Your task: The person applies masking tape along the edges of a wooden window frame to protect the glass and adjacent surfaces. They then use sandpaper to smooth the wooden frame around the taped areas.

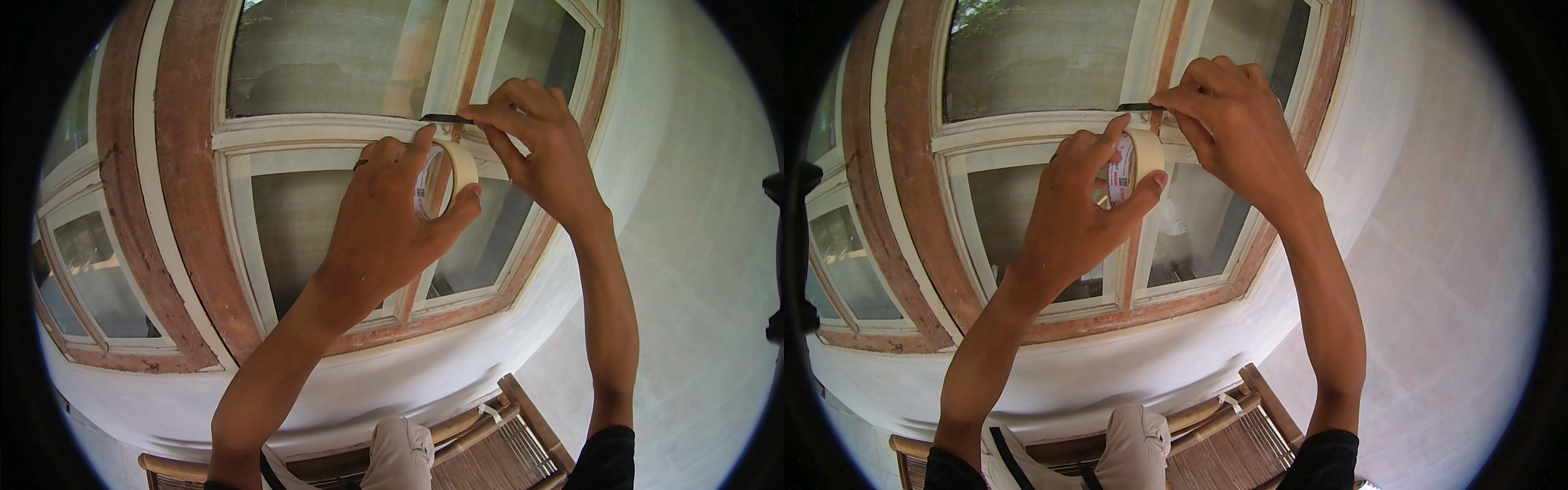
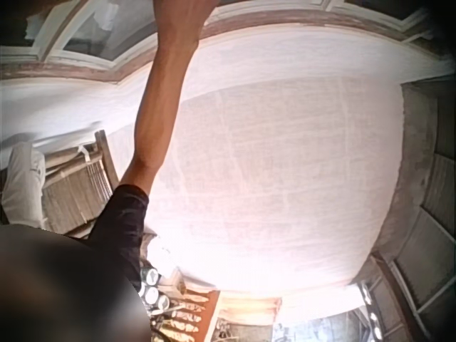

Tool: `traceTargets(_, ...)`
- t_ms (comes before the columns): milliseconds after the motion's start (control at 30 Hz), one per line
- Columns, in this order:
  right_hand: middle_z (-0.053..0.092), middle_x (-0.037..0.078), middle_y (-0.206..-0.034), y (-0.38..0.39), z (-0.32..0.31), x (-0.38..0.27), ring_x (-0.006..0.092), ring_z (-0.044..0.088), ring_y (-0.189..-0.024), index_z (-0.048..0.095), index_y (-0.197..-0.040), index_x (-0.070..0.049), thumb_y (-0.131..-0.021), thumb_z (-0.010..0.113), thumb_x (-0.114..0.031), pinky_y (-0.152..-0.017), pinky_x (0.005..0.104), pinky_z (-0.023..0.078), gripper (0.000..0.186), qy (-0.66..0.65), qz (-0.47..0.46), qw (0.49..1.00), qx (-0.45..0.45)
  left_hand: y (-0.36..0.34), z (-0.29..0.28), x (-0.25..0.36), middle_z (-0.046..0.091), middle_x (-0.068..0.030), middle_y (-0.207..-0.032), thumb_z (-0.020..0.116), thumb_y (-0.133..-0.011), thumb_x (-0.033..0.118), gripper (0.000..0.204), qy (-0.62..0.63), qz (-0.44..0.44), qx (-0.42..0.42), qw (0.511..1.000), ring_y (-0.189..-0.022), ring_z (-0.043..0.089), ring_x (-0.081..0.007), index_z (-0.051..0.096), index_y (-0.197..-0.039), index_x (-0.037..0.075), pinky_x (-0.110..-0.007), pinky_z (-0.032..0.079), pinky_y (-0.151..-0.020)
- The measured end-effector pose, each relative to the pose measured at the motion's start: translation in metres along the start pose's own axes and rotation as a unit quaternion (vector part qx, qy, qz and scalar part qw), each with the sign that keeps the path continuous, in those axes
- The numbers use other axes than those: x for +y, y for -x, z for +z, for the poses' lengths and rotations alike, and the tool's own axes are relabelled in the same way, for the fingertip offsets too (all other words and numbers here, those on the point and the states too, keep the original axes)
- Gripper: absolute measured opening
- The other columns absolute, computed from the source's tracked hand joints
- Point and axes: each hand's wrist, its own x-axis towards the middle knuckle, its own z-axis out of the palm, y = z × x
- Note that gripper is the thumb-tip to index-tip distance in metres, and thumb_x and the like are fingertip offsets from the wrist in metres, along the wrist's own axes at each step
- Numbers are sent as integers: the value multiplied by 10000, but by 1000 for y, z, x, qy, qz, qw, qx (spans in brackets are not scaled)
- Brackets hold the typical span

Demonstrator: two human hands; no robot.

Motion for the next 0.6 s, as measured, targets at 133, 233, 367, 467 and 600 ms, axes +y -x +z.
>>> traceTargets(133,632,19,-849,1,2,1,217,599,-855,824,-1055,-91,-899,790,-9,-858,394,447,180,4,-6,1000,-2,0,-2,1,602,-137,-954,834,-943,287,671,-19,6,-6,1000,-885,596,-253,608,-1432,-114,-419,509,-784)
traceTargets(233,632,19,-875,1,4,3,224,597,-880,815,-1063,-86,-878,780,20,-865,387,445,216,-7,-14,1000,-6,-1,-4,1,603,-139,-959,827,-950,282,661,-23,8,-11,1000,-868,601,-253,609,-1435,-109,-416,515,-775)
traceTargets(367,621,31,-891,2,3,4,234,595,-915,806,-1054,-85,-852,767,50,-878,389,448,246,-2,-25,999,-22,-2,-5,3,604,-139,-969,817,-962,277,655,-7,-17,-31,999,-896,630,-265,601,-1447,-106,-408,546,-810)
traceTargets(467,616,42,-895,2,1,3,237,597,-933,801,-1033,-84,-844,764,59,-889,397,453,240,11,-30,999,-28,-3,-5,4,620,-146,-982,813,-967,273,657,-2,-26,-35,999,-924,642,-274,596,-1448,-118,-399,564,-838)
traceTargets(600,628,59,-910,0,0,2,246,606,-951,798,-1016,-81,-824,763,63,-908,404,462,243,27,-42,998,-33,-2,-6,6,684,-175,-982,808,-969,269,664,4,-14,-35,999,-935,647,-277,589,-1451,-132,-393,565,-840)
